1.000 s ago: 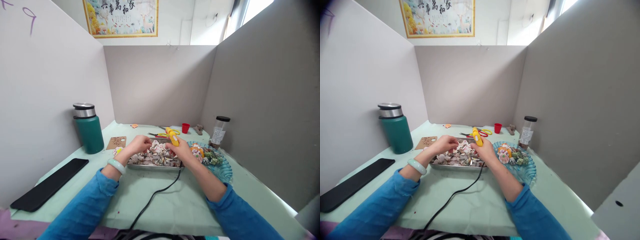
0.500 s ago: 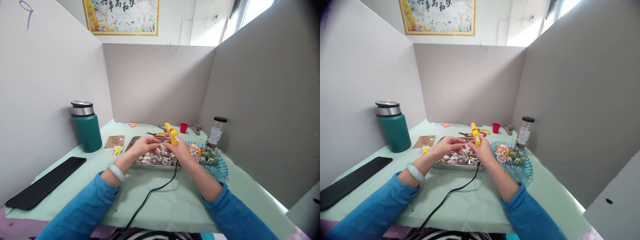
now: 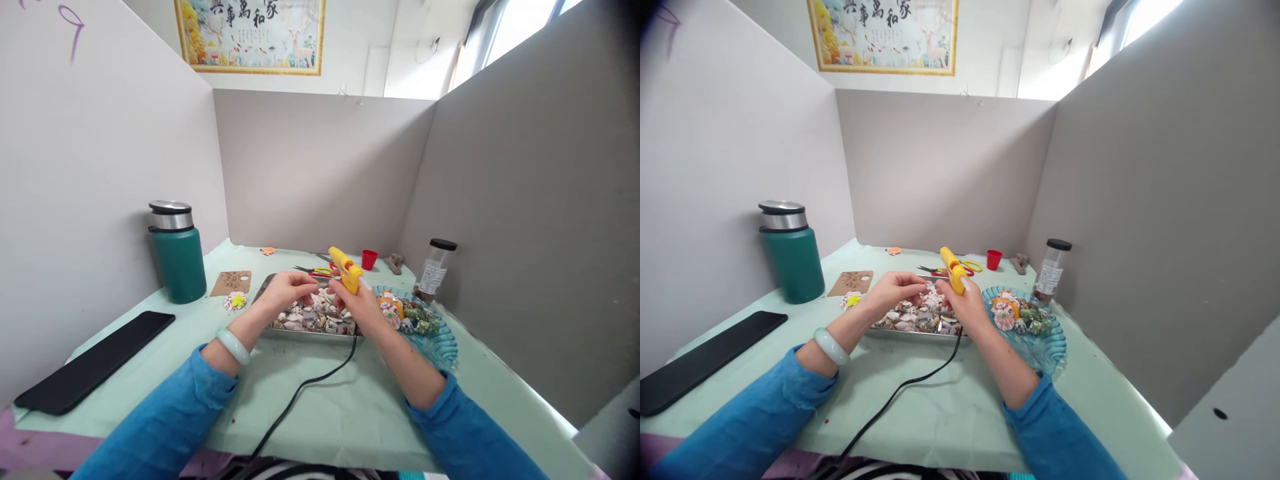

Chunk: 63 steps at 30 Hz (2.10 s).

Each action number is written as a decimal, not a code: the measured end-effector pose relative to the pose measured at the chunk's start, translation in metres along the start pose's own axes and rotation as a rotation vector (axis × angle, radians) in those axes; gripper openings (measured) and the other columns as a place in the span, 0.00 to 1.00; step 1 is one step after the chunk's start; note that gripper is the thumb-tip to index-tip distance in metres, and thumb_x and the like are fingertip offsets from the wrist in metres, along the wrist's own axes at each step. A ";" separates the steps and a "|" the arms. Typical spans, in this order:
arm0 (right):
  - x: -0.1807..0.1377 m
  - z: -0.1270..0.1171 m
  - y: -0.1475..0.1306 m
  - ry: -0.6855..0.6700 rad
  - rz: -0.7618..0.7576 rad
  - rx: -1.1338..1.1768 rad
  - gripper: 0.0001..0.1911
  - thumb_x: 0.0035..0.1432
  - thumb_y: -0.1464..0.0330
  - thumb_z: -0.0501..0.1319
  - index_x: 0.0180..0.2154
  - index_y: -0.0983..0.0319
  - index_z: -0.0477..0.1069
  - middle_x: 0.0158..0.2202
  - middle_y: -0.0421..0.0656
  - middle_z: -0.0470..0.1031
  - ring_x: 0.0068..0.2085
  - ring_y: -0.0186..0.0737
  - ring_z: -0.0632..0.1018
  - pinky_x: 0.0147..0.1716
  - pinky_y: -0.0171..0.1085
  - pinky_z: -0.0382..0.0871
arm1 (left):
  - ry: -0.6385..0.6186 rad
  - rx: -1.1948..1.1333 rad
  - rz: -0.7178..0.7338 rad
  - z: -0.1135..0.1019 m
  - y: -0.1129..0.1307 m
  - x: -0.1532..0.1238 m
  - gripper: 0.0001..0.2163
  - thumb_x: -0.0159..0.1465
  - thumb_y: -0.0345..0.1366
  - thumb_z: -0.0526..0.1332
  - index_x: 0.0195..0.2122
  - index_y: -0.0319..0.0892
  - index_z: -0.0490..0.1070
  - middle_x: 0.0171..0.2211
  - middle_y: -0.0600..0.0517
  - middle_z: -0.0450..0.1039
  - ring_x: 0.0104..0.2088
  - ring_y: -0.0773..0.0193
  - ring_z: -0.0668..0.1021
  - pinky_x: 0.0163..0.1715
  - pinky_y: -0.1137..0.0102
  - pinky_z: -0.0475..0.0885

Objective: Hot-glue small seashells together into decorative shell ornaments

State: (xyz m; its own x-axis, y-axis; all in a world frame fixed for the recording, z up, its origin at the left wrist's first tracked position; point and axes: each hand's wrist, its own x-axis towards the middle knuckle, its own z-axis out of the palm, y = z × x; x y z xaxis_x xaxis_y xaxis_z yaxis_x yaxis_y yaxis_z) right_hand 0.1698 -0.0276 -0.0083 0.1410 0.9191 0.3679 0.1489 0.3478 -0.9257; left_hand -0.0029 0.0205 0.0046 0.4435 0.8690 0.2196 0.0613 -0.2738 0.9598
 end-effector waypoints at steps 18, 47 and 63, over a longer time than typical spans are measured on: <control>-0.005 0.001 0.007 -0.179 -0.033 -0.114 0.18 0.51 0.56 0.61 0.38 0.63 0.71 0.22 0.36 0.66 0.20 0.29 0.63 0.19 0.32 0.58 | 0.199 -0.198 0.106 -0.021 -0.001 0.004 0.13 0.48 0.40 0.69 0.31 0.36 0.75 0.26 0.51 0.74 0.22 0.70 0.73 0.27 0.72 0.69; -0.007 0.004 0.004 -0.164 -0.054 -0.234 0.17 0.49 0.57 0.62 0.36 0.63 0.73 0.19 0.36 0.67 0.19 0.31 0.64 0.20 0.32 0.59 | 0.150 -0.597 -0.019 -0.022 -0.002 0.003 0.10 0.51 0.34 0.69 0.32 0.34 0.74 0.26 0.49 0.75 0.28 0.66 0.77 0.38 0.68 0.73; -0.007 0.003 0.009 -0.170 -0.072 -0.223 0.17 0.50 0.57 0.62 0.37 0.63 0.74 0.20 0.38 0.68 0.21 0.31 0.65 0.20 0.32 0.59 | 0.135 -0.797 -0.103 -0.026 -0.010 0.009 0.05 0.54 0.28 0.66 0.31 0.37 0.72 0.29 0.51 0.76 0.32 0.68 0.78 0.41 0.71 0.74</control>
State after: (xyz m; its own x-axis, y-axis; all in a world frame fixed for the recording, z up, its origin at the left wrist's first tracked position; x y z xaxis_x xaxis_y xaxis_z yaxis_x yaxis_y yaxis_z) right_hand 0.1669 -0.0299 -0.0194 -0.0408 0.9179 0.3946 0.3668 0.3812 -0.8486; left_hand -0.0225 0.0411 0.0017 0.3554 0.9300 0.0938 -0.5818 0.1415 0.8009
